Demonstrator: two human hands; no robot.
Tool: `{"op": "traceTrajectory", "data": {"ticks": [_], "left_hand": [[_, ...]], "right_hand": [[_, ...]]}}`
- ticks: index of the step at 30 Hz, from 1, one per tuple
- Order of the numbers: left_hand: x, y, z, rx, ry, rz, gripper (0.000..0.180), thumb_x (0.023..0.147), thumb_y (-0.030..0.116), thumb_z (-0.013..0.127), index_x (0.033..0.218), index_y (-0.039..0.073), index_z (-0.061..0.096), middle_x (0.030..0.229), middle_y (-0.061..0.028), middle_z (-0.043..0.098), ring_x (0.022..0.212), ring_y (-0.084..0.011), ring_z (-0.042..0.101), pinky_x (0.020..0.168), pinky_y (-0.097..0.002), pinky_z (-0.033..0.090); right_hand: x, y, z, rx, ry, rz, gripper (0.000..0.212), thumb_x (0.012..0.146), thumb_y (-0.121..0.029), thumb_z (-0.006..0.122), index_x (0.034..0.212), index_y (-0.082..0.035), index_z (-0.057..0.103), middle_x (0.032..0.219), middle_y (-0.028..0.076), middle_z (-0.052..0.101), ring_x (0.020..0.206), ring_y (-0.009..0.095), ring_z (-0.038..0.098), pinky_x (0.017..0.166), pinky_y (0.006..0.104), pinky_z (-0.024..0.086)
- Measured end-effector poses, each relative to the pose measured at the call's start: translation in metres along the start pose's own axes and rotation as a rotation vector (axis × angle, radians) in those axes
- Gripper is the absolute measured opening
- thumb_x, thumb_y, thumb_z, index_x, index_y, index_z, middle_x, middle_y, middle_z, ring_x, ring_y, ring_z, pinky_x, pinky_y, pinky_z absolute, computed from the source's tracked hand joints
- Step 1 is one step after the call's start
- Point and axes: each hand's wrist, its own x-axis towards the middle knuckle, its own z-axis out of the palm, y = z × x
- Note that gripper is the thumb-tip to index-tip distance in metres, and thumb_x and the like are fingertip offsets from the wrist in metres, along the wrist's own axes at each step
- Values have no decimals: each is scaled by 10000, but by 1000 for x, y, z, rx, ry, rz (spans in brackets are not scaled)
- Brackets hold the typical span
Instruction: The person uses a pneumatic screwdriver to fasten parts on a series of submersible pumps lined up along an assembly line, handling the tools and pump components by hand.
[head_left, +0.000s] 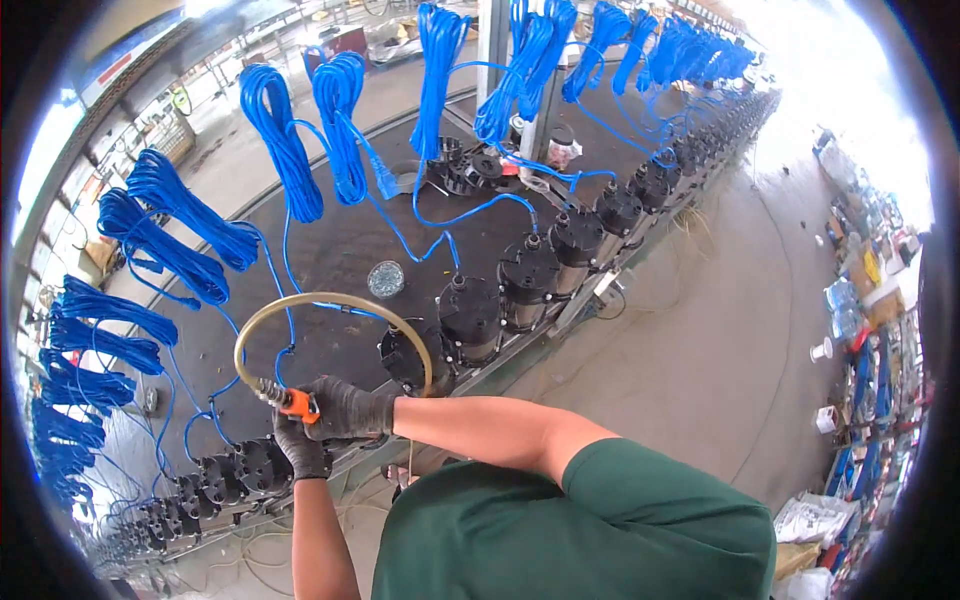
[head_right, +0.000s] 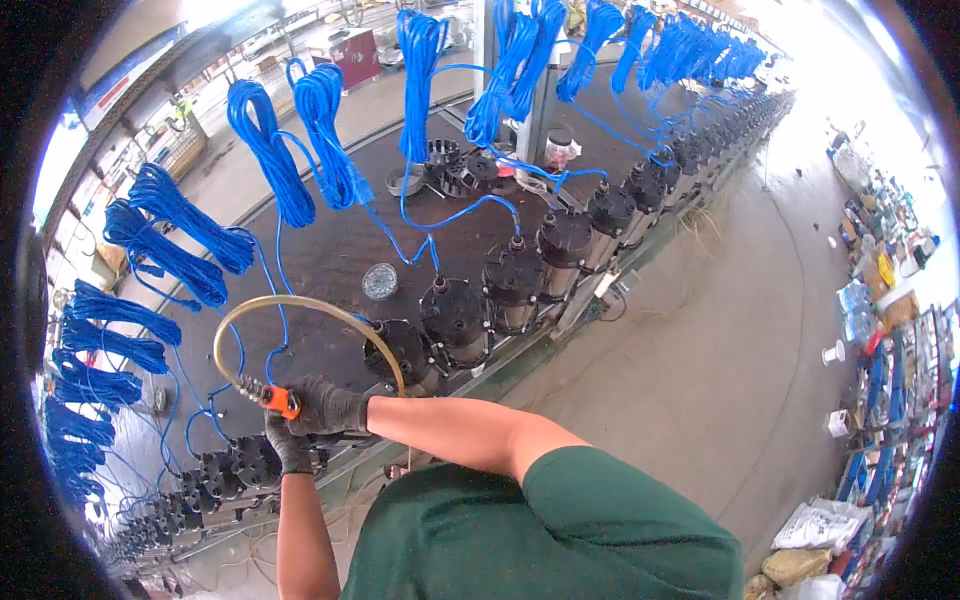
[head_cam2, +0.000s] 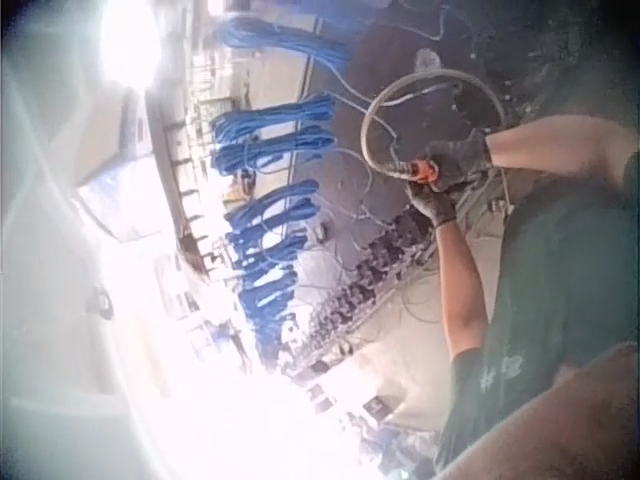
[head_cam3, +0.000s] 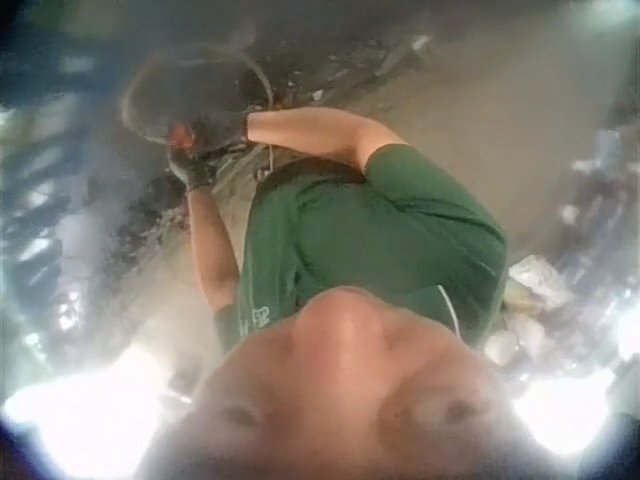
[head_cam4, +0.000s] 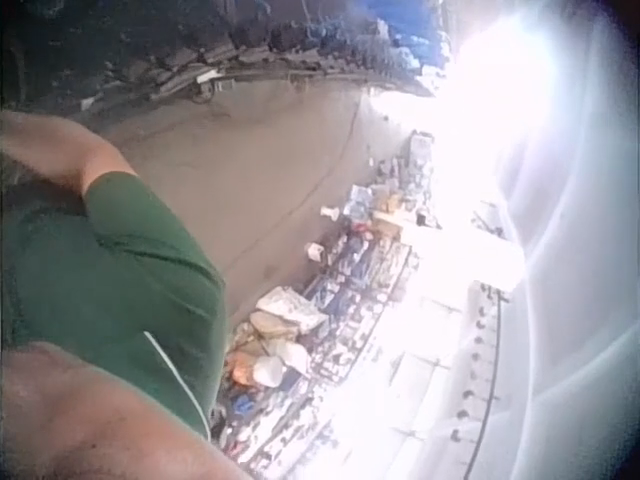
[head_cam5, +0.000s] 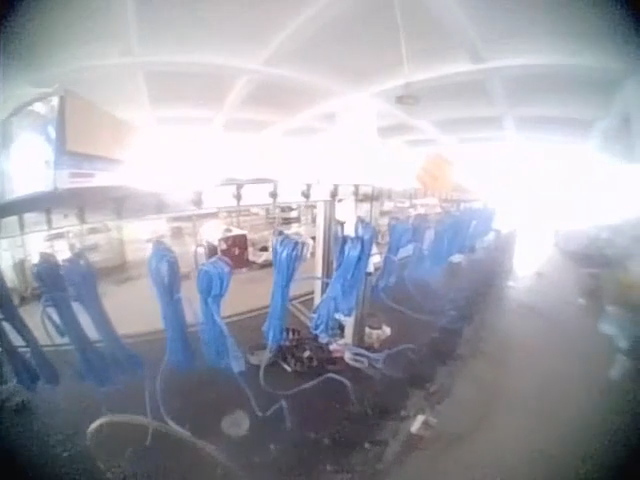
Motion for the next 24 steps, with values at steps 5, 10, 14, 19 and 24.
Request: {"op": "traceTrajectory", "data": {"ticks": [5, 10, 14, 19, 24], "left_hand": [[17, -8, -62, -178, -170, 33, 368, 987, 343, 628, 1207, 49, 649, 1124, -107, 704, 1026, -257, 686, 924, -421, 582], [-1, 5, -20, -5, -26, 75, 353, 1019, 328, 563, 1239, 60, 627, 1047, -84, 706, 916, -234, 696, 849, -409, 588], [-18, 30, -18, 531, -6, 354, 347, 1066, 301, 502, 1271, 43, 610, 1122, -49, 681, 1004, -187, 661, 912, -384, 557], [-82, 72, 83, 522, 110, 515, 358, 1065, 309, 474, 1242, 31, 614, 1121, -59, 655, 1034, -184, 638, 925, -357, 522], [-118, 70, 162, 585, 27, 596, 522, 990, 417, 621, 1337, 32, 550, 1226, -67, 622, 1116, -178, 577, 985, -342, 474]], "right_hand": [[3, 6, 33, 254, 13, -272, 355, 696, 21, 718, 1043, -42, 675, 955, 74, 725, 882, 157, 667, 764, 333, 539], [-4, -3, 13, 323, 33, -117, 349, 723, 22, 717, 1065, -32, 674, 980, 65, 734, 904, 113, 648, 796, 325, 546], [-4, -5, 21, 561, -53, -15, 336, 753, 12, 714, 1083, -42, 673, 983, 60, 735, 906, 109, 649, 805, 323, 550], [4, 10, 33, 151, -201, -31, 319, 963, -145, 606, 1273, -67, 605, 1272, 78, 666, 1173, 194, 614, 1079, 341, 480], [8, 28, 42, 893, -169, 55, 429, 962, -189, 682, 1366, -100, 570, 1340, 87, 633, 1229, 198, 594, 1115, 370, 439]]}}
